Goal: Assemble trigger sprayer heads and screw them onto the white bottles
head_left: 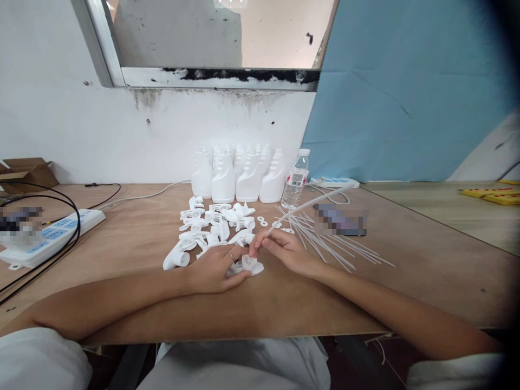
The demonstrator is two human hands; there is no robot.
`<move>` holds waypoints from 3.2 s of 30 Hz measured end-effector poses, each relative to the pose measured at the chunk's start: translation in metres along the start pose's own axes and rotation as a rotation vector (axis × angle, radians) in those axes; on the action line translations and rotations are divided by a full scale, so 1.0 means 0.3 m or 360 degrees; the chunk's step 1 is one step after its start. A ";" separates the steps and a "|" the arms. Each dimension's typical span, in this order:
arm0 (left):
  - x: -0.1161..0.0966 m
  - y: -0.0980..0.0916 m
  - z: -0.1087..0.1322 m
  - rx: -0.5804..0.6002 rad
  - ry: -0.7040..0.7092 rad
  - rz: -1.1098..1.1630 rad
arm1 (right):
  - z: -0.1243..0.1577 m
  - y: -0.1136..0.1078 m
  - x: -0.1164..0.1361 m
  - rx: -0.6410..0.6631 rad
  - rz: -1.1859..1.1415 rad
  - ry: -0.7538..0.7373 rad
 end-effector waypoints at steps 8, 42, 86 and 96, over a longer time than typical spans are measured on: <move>0.005 0.002 0.006 -0.0005 0.0028 0.0034 | 0.001 0.006 0.006 -0.0010 0.0070 0.0072; 0.031 0.000 -0.006 0.0071 -0.0325 0.0360 | -0.014 0.035 -0.067 0.0095 0.0467 0.0333; -0.002 0.000 -0.015 0.0111 -0.0508 0.0536 | -0.004 0.036 -0.025 0.0066 0.0711 0.0201; -0.026 -0.038 -0.049 0.0022 -0.0926 0.1245 | -0.002 -0.056 0.007 -0.0055 0.1403 -0.0611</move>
Point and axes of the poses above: each hand's wrist, its own z-axis away from the middle knuckle, its own y-axis out of the palm, x = y × z, the point moved 1 cm from there along -z, towards the middle knuckle
